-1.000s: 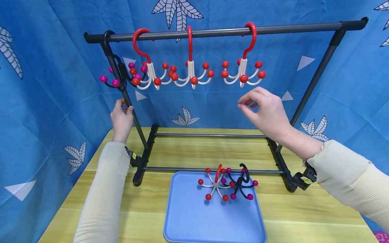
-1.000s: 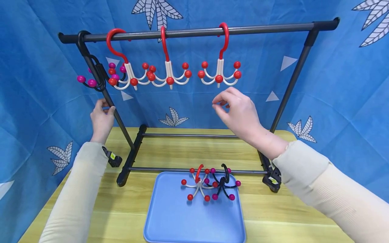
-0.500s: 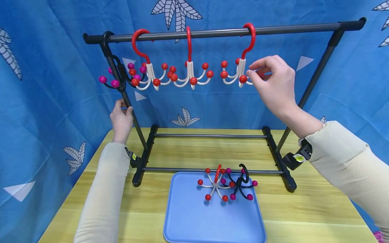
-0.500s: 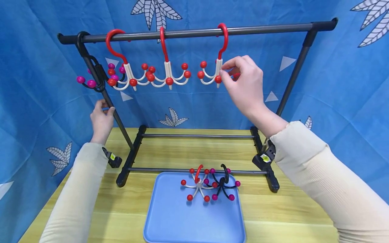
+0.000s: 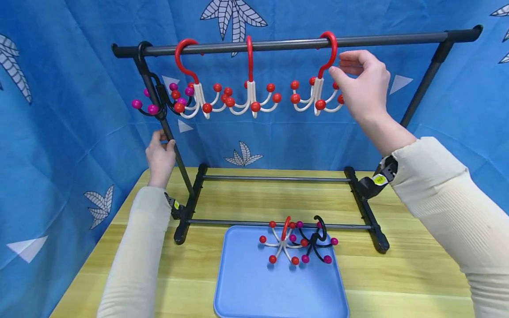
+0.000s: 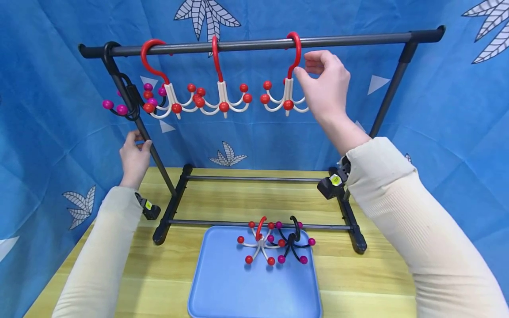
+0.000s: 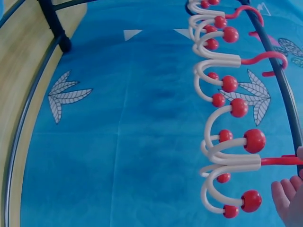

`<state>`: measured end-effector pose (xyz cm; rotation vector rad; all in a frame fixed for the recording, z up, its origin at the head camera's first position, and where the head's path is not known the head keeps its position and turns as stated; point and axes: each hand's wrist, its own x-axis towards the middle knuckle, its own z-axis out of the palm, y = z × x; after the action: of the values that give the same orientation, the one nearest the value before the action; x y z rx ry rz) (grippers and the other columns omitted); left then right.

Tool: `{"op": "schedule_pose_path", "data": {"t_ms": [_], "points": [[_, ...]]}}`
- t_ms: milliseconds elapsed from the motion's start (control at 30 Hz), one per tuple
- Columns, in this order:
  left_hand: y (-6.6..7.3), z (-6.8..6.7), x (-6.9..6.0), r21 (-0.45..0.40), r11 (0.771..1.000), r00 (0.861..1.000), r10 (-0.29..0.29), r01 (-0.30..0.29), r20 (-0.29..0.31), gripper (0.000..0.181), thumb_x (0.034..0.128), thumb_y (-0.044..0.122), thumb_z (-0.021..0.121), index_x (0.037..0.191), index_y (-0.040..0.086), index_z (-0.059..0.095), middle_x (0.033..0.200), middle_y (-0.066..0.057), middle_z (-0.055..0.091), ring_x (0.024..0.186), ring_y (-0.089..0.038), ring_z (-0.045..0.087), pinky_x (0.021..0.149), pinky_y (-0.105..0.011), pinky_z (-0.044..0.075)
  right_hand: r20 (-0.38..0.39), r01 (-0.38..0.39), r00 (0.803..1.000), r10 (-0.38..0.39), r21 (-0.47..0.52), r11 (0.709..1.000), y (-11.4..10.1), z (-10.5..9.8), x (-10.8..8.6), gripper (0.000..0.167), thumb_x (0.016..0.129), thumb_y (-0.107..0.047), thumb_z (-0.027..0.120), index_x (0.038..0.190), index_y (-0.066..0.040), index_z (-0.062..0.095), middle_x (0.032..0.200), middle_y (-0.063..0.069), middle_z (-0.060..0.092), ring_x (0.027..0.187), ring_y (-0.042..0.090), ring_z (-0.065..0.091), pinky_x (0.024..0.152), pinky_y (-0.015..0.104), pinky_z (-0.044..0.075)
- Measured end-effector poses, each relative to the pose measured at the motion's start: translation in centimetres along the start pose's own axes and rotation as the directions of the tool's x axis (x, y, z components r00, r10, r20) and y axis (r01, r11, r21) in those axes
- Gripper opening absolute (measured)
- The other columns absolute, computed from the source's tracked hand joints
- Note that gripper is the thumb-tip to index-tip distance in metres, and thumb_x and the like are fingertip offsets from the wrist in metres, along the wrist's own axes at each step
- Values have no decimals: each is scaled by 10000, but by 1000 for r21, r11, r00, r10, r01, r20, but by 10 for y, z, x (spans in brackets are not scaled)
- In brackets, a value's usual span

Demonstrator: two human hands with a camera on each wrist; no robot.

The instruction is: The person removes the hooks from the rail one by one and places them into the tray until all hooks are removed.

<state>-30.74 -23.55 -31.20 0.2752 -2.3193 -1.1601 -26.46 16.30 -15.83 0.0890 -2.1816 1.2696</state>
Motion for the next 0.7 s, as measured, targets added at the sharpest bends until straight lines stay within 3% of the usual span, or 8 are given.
{"op": "schedule_pose_path", "data": {"t_ms": [233,700], "points": [[-1,2,-1,2,1000,1000,5,-5,-11,317,936,127,482,1243,50,457,1167,-156,542,1014,-292,560,854,-434,459,42,-50,998,49,15,999,-6,8,5,411,849,-320,616,1227,-167,557,1212,22,585,1109,133,543,922,268,449],[-1,0,0,-11,1000,1000,7,-7,4,323,942,146,472,1251,52,453,1174,-158,540,1017,-291,558,868,-432,458,10,-45,999,44,119,992,-7,13,9,314,862,-233,607,1167,-157,597,1170,25,601,1017,132,581,903,232,459]]}}
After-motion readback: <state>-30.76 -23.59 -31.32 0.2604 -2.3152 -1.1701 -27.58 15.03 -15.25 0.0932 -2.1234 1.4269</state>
